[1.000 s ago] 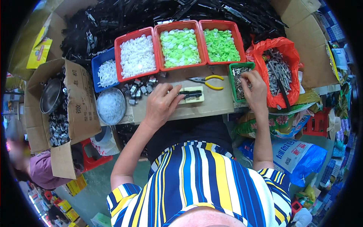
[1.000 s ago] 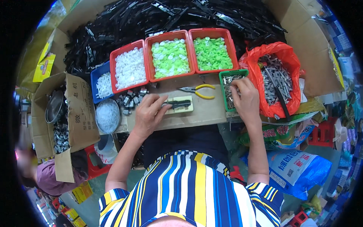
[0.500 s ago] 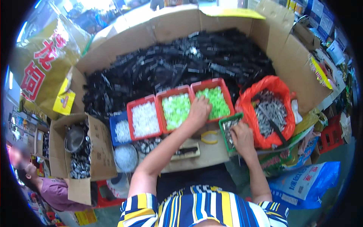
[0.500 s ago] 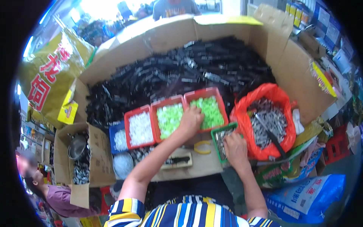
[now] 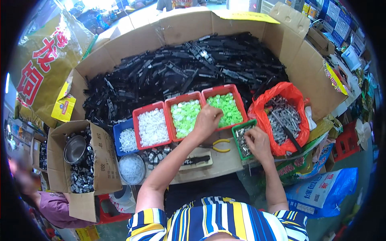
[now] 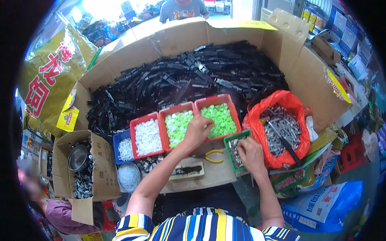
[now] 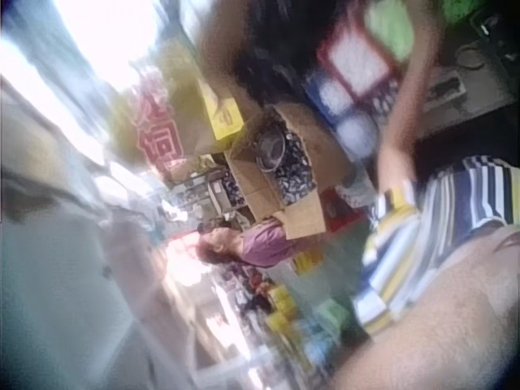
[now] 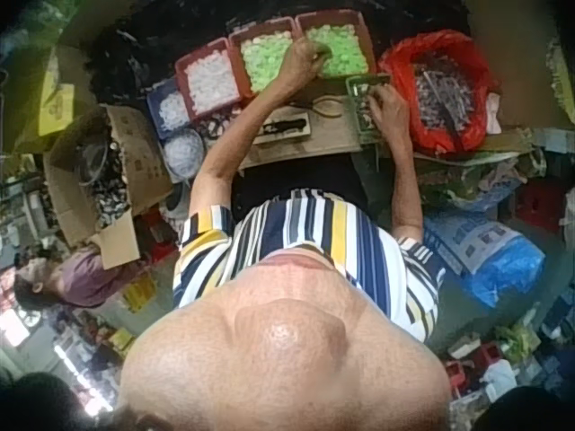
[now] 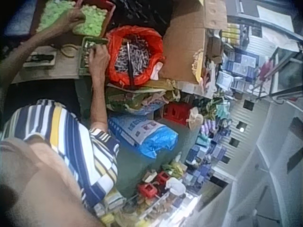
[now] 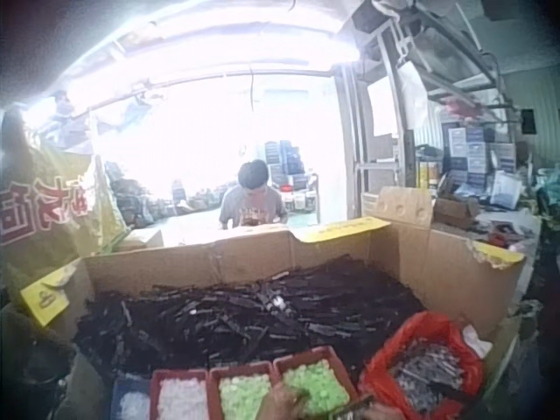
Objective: Assembling small plastic and metal components using a workstation jig and pliers.
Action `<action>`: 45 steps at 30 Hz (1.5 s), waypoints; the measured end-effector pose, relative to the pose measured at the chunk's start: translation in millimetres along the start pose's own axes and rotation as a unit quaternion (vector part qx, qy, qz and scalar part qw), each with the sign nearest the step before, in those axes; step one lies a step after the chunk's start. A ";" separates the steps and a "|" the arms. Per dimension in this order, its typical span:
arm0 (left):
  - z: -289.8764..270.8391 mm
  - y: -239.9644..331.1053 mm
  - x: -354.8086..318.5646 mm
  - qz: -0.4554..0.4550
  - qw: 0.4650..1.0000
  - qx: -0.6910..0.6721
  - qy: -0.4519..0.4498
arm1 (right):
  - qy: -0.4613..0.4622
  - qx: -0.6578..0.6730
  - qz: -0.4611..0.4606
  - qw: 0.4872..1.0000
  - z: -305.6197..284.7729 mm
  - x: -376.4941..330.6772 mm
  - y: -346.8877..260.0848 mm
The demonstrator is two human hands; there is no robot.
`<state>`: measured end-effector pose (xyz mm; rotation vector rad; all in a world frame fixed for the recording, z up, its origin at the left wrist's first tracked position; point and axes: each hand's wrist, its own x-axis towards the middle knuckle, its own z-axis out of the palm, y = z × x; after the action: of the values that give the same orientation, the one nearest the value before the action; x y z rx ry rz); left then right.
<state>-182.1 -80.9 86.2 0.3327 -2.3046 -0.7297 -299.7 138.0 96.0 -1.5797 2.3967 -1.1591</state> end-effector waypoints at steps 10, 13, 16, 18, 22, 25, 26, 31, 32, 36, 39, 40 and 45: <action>-38.9 33.8 -25.4 -0.372 0.736 -0.565 -0.026 | 0.025 0.159 -0.004 0.987 2.4 25.0 -62.9; -40.7 44.9 -43.3 -0.385 0.702 -0.597 -0.036 | 0.018 0.187 -0.003 0.982 5.8 25.6 -79.1; -41.7 51.7 -54.5 -0.378 0.701 -0.603 -0.049 | 0.021 0.175 -0.031 0.984 7.9 23.6 -85.6; -42.5 59.5 -57.4 -0.392 0.693 -0.604 -0.041 | 0.023 0.176 -0.047 0.983 8.9 20.9 -86.2; -42.4 59.1 -61.9 -0.387 0.710 -0.587 -0.051 | 0.024 0.186 -0.051 0.981 11.0 15.3 -81.8; -41.4 59.0 -62.2 -0.386 0.717 -0.577 -0.057 | 0.025 0.177 -0.066 0.982 9.5 14.0 -80.4; -41.5 59.6 -62.3 -0.388 0.718 -0.575 -0.057 | 0.024 0.177 -0.063 0.982 8.6 14.0 -80.8; -42.1 58.6 -64.6 -0.389 0.718 -0.574 -0.055 | 0.006 0.168 -0.065 0.984 10.4 13.0 -81.7; -42.5 58.2 -65.3 -0.381 0.733 -0.560 -0.062 | 0.007 0.165 -0.064 0.984 10.5 12.6 -82.7; -49.3 55.3 -66.3 -0.359 0.800 -0.471 -0.096 | -0.011 0.136 -0.069 0.988 13.3 11.9 -86.1; -59.1 52.8 -68.0 -0.331 0.833 -0.430 -0.112 | -0.029 0.135 -0.072 0.988 18.8 12.0 -88.9; -62.5 50.0 -69.4 -0.337 0.835 -0.419 -0.120 | -0.034 0.135 -0.073 0.988 20.8 11.5 -89.8; -72.3 42.4 -77.3 -0.356 0.806 -0.446 -0.154 | -0.106 0.338 0.070 0.932 38.6 7.1 -82.9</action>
<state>-77.8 -43.7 113.3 0.6591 -1.7675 -2.2625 -222.9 94.3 120.7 -1.2019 1.6660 -1.4730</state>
